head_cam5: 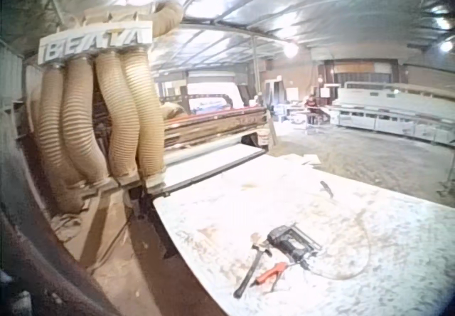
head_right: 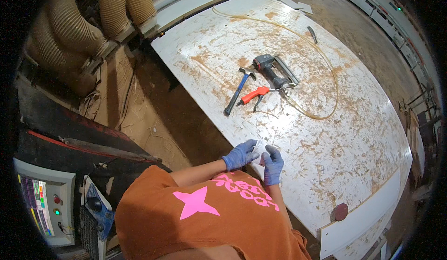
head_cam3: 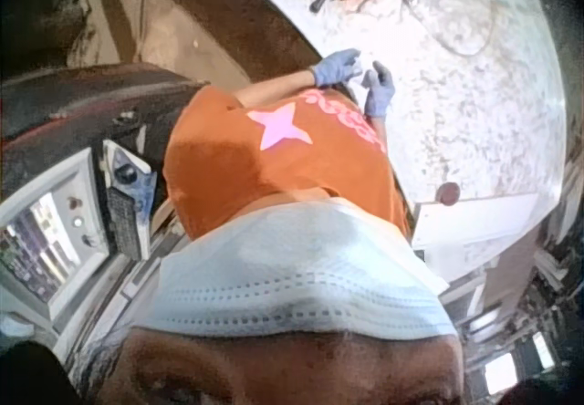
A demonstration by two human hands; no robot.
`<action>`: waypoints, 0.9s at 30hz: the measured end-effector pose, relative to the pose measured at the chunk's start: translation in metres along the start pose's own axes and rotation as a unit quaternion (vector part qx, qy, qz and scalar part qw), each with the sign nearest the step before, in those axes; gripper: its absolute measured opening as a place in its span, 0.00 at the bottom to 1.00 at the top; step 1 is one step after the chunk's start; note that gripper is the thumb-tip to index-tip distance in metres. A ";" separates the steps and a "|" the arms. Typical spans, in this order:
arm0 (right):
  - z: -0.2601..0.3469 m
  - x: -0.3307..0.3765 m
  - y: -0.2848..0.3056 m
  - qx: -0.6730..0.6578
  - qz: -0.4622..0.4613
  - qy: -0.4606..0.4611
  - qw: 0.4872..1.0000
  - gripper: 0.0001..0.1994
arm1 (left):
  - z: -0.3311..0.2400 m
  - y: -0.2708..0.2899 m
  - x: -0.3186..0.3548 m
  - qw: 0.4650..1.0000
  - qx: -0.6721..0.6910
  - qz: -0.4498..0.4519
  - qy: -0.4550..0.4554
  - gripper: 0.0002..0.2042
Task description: The person assembles white panels using a pneumatic nail gun and a hammer, aligning pieces on a workbench and securing them. They briefly interact with a control panel and keyboard, then return to fastening panels and wiping the surface.
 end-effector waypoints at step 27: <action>-0.012 -0.001 0.000 -0.015 0.008 0.018 1.000 0.16 | -0.007 0.003 0.005 1.000 0.020 0.019 -0.005 0.23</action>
Point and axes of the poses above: each hand's wrist, its own x-axis away from the middle knuckle, its own y-axis out of the back of the hand, z = x × y, the point moved 7 cm from there along -x, towards the middle knuckle, and after that the axes turned 13 degrees about -x, right-handed, at the moved point
